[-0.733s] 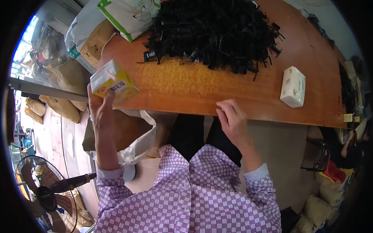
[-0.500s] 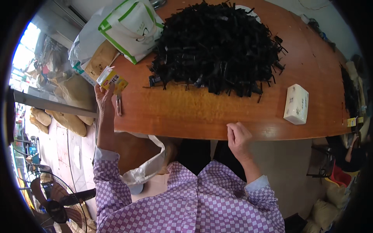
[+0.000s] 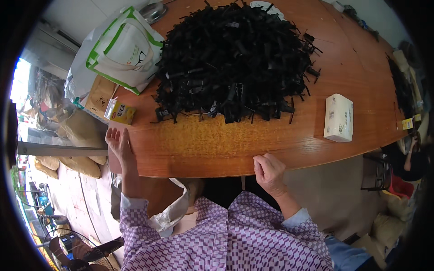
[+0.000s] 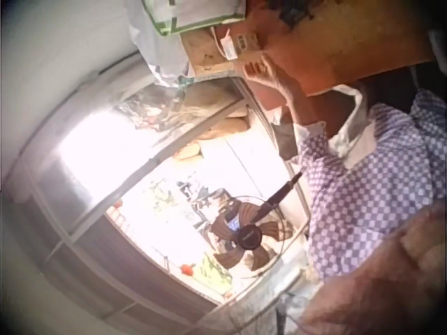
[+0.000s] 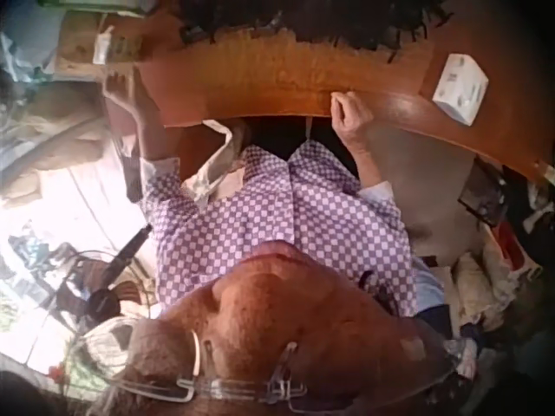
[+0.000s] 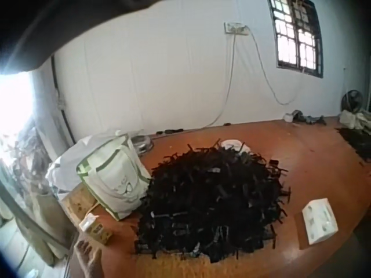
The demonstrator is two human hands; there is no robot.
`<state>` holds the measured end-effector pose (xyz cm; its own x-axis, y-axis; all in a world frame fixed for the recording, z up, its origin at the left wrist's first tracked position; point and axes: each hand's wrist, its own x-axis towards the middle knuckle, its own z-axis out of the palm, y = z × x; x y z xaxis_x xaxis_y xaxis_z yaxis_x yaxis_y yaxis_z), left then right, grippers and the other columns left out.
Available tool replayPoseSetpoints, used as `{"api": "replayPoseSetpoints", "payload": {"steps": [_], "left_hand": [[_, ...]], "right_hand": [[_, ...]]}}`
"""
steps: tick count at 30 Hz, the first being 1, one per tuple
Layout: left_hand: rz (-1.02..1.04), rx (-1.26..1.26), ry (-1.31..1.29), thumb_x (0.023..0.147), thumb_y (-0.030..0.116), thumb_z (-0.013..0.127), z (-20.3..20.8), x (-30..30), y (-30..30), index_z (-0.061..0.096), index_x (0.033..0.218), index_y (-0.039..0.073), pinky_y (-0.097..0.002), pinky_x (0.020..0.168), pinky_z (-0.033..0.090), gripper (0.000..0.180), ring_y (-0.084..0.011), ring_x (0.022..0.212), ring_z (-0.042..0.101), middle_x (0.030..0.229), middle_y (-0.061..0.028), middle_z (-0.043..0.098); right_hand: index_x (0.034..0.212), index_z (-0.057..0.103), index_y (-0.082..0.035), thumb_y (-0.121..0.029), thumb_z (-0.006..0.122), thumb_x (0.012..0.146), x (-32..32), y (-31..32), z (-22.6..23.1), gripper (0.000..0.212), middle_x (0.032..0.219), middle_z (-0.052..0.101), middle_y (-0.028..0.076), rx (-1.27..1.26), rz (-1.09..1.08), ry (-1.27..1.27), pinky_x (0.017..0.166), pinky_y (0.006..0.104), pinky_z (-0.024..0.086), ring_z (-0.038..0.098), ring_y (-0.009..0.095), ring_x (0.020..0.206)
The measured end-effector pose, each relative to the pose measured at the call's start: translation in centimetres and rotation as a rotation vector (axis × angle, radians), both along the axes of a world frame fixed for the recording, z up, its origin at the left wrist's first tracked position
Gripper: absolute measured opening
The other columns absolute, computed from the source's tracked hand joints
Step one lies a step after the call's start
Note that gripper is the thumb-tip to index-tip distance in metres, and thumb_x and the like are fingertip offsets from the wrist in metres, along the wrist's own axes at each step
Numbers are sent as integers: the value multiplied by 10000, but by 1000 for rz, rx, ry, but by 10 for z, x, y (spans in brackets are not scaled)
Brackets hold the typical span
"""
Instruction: Assembling small plastic components by hand at an industrial workbench.
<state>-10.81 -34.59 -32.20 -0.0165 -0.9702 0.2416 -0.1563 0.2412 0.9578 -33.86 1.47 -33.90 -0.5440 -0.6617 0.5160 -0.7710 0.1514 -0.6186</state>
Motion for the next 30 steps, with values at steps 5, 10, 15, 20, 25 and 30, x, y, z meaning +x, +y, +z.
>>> {"api": "replayPoseSetpoints", "payload": {"steps": [5,10,15,20,25,30], "left_hand": [[-317,-44,-343,822,18,601,-4,-37,54,460,1240,49,-327,904,426,442,-231,1163,461,1236,-114,480],[-331,-416,-825,777,16,590,-8,-72,32,477,1216,56,-362,846,462,455,-303,1111,498,1127,-145,536],[-435,-307,-838,767,31,593,-14,-73,37,511,1154,82,-369,765,482,399,-270,951,583,992,-118,568],[-474,-308,-778,751,68,609,-9,-81,75,527,1059,74,-419,754,458,318,-335,916,564,962,-132,561],[-383,-331,-655,771,64,588,-20,-73,113,523,1087,77,-378,712,464,323,-281,803,591,807,-94,594],[-417,-242,-659,784,35,544,-3,-63,137,520,1093,91,-403,725,461,315,-305,845,598,886,-123,617]], "right_hand": [[868,569,-27,75,619,752,2,4,-2,162,623,488,83,-13,47,0,452,320,380,473,215,489],[862,569,-33,68,626,748,4,6,-3,163,627,493,82,6,56,-22,454,319,395,491,223,504],[852,560,-38,39,632,754,3,6,0,144,637,500,83,18,49,3,471,323,414,521,233,531],[887,580,-38,-8,629,793,7,-12,8,111,749,560,76,62,140,-6,512,316,459,577,229,600],[1051,553,-11,-40,574,842,10,-78,21,212,901,588,72,124,281,159,583,304,524,633,241,711],[1108,532,0,-1,549,808,-11,-135,22,301,889,605,106,453,147,524,543,303,526,643,230,676]]}}
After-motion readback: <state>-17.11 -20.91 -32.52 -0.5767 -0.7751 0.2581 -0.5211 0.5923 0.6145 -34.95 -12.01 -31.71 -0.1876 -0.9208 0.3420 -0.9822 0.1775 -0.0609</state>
